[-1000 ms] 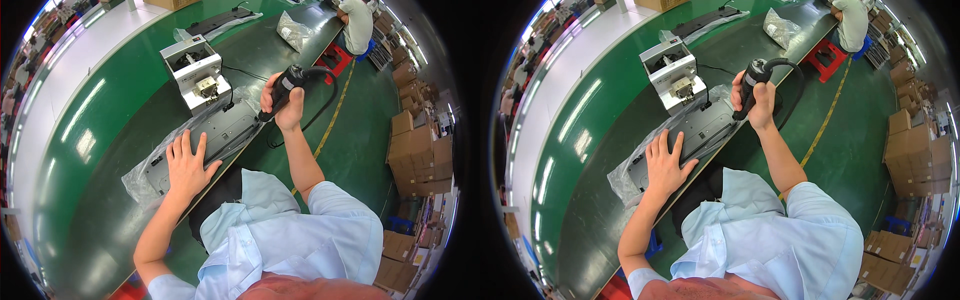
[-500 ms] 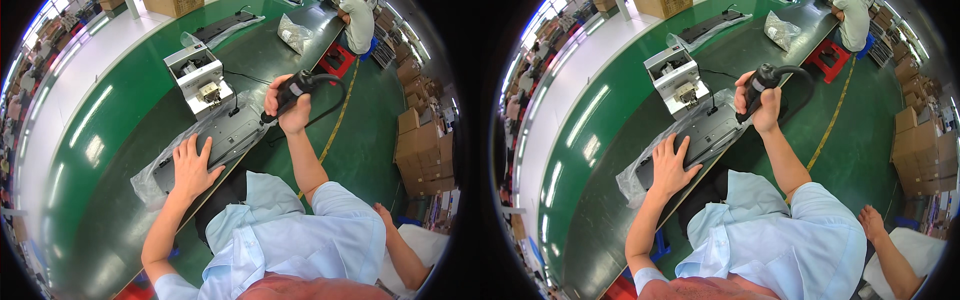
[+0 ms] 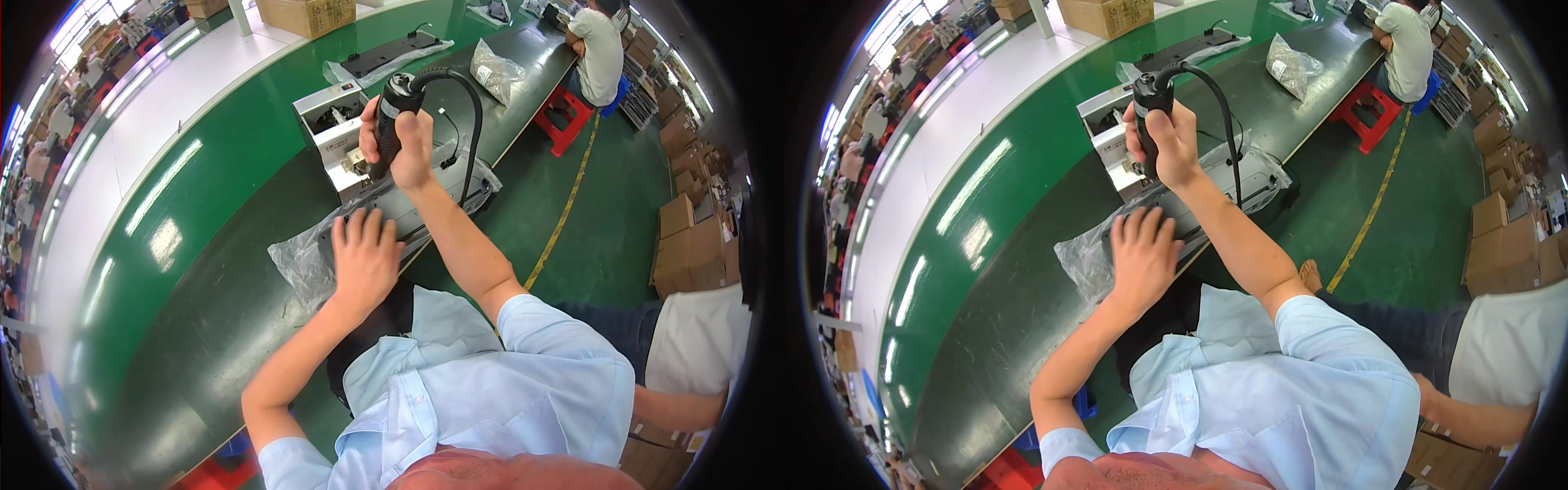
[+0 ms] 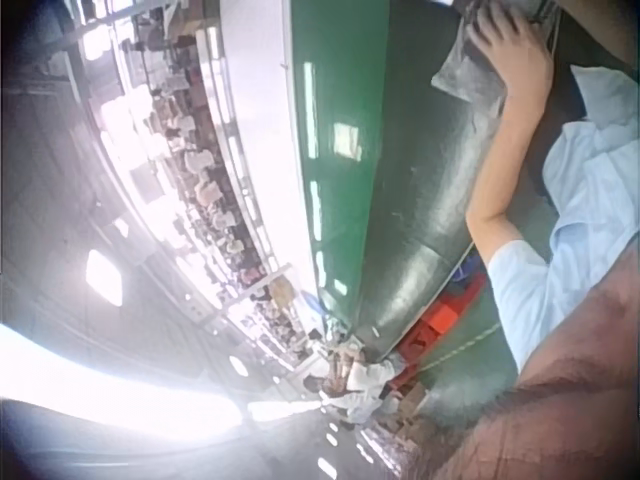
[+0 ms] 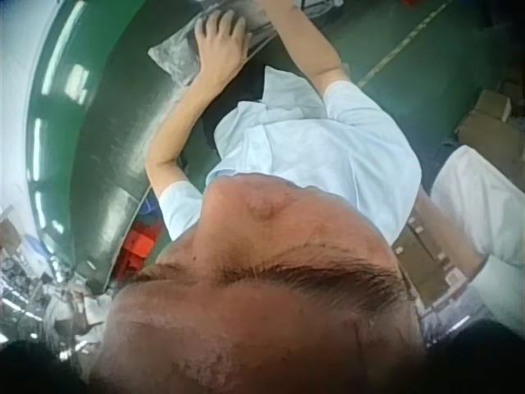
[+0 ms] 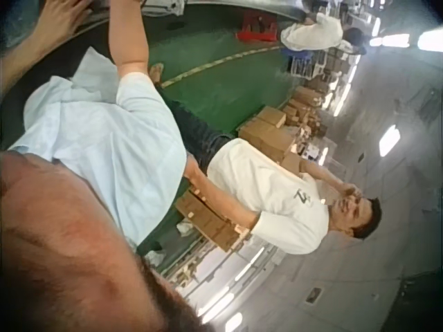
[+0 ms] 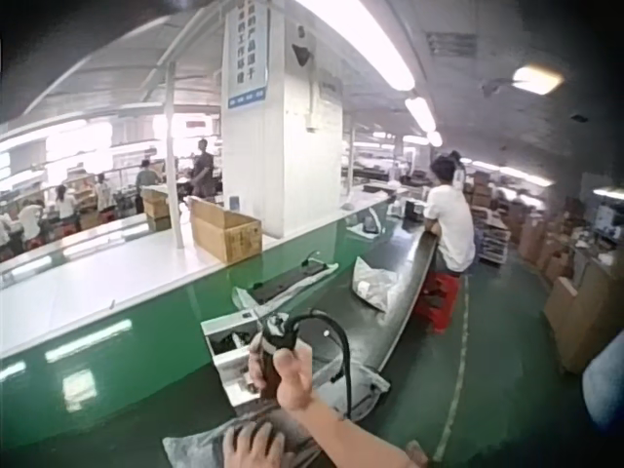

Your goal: The person picks up a plastic housing, places it on the workbench, and uses a handheld power screwdriver to drive screws into several mounting points. The person handles multiple housings in sequence, picking each one up from the conveyor, securing it with screws, and then setting it back down.

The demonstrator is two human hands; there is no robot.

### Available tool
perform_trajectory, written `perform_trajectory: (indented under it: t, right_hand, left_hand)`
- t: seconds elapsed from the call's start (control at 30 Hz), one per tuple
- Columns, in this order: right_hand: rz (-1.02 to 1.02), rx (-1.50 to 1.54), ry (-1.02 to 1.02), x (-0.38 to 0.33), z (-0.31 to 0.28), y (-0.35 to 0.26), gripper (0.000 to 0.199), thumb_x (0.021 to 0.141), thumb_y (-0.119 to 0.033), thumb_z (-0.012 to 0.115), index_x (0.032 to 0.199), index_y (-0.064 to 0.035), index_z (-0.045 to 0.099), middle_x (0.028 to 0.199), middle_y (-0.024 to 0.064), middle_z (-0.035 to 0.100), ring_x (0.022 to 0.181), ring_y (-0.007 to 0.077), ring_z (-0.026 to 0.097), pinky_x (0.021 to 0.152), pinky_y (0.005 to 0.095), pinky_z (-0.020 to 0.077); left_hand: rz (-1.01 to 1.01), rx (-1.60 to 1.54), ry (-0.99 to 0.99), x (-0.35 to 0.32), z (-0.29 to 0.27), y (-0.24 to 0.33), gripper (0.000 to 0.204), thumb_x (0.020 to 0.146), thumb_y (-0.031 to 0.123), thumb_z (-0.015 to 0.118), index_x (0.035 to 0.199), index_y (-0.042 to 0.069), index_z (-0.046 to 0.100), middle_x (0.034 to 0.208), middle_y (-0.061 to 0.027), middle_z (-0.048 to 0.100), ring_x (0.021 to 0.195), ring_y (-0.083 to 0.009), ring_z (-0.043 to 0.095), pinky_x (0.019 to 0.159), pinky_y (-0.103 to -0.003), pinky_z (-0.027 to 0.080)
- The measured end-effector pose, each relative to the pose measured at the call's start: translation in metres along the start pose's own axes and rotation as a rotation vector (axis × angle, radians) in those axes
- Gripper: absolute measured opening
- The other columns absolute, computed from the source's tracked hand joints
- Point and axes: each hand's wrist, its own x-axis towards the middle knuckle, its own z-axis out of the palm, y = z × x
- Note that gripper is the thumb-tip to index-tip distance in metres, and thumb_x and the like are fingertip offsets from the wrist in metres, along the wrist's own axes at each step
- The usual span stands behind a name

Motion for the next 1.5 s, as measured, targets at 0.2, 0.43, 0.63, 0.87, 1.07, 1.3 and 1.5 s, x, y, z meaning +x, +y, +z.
perform_trajectory:
  t: [0.2, 0.43, 0.63, 0.87, 1.07, 1.3, 1.5]
  right_hand:
    - [0.06, 0.016, -0.05, -0.03, 0.002, -0.002, 0.079, 0.094, -0.072, 0.058, 0.107, 0.0059, 0.057, 0.066, 0.0091, 0.059, 0.053, 0.0131, 0.054, 0.049, 0.0268, 0.0442]
    - [0.122, 0.055, -0.031, -0.032, -0.003, 0.024, 0.065, 0.099, -0.062, 0.059, 0.099, 0.0028, 0.06, 0.068, 0.0073, 0.059, 0.053, 0.0097, 0.053, 0.05, 0.024, 0.0416]
    - [0.122, 0.017, -0.07, -0.034, -0.001, 0.026, 0.066, 0.098, -0.064, 0.059, 0.098, 0.0024, 0.06, 0.067, 0.0073, 0.058, 0.053, 0.0103, 0.053, 0.05, 0.0247, 0.0419]
    - [-0.111, 0.011, -0.035, -0.018, 0.005, 0.002, 0.077, 0.091, -0.074, 0.058, 0.105, 0.0016, 0.057, 0.067, 0.0092, 0.058, 0.055, 0.016, 0.056, 0.052, 0.03, 0.0467]
    - [-0.049, -0.111, 0.001, 0.004, 0.009, 0.007, 0.074, 0.096, -0.07, 0.057, 0.107, 0.0039, 0.057, 0.068, 0.0089, 0.057, 0.055, 0.0161, 0.055, 0.052, 0.0308, 0.0449]
    - [0.142, 0.033, -0.053, -0.059, 0.007, -0.02, 0.076, 0.092, -0.075, 0.055, 0.108, -0.0008, 0.054, 0.067, 0.0086, 0.055, 0.053, 0.0155, 0.052, 0.051, 0.0303, 0.0439]
    - [0.187, 0.051, -0.063, -0.075, 0.015, -0.02, 0.079, 0.09, -0.076, 0.058, 0.103, 0.0022, 0.054, 0.063, 0.0081, 0.054, 0.049, 0.0145, 0.051, 0.048, 0.0295, 0.0441]
  left_hand:
    - [-0.267, -0.036, -0.01, -0.05, -0.025, -0.031, 0.062, 0.083, 0.028, 0.08, 0.135, 0.0, 0.06, 0.148, -0.025, 0.047, 0.136, -0.0432, 0.045, 0.112, -0.055, 0.035]
    - [-0.21, -0.042, -0.018, -0.056, -0.026, -0.036, 0.07, 0.082, 0.035, 0.08, 0.138, -0.001, 0.058, 0.15, -0.0272, 0.045, 0.132, -0.0445, 0.046, 0.11, -0.054, 0.036]
    - [-0.18, -0.027, 0.022, -0.057, -0.026, -0.039, 0.071, 0.081, 0.037, 0.082, 0.136, -0.001, 0.059, 0.148, -0.0267, 0.047, 0.129, -0.0434, 0.049, 0.107, -0.053, 0.038]
    - [-0.166, -0.03, 0.028, -0.058, -0.025, -0.039, 0.073, 0.079, 0.04, 0.082, 0.135, -0.001, 0.06, 0.148, -0.027, 0.046, 0.129, -0.0439, 0.048, 0.108, -0.053, 0.037]
    - [-0.223, -0.007, -0.002, -0.061, -0.025, -0.036, 0.078, 0.077, 0.045, 0.084, 0.139, 0.004, 0.059, 0.15, -0.0303, 0.044, 0.131, -0.0456, 0.047, 0.109, -0.055, 0.035]
    - [-0.214, -0.006, 0.0, -0.058, -0.029, -0.037, 0.078, 0.077, 0.044, 0.085, 0.139, 0.005, 0.059, 0.146, -0.032, 0.047, 0.131, -0.0472, 0.047, 0.108, -0.056, 0.036]
    - [-0.215, 0.004, -0.009, -0.058, -0.028, -0.038, 0.077, 0.078, 0.044, 0.085, 0.139, 0.005, 0.059, 0.146, -0.0312, 0.047, 0.129, -0.0462, 0.049, 0.107, -0.054, 0.037]
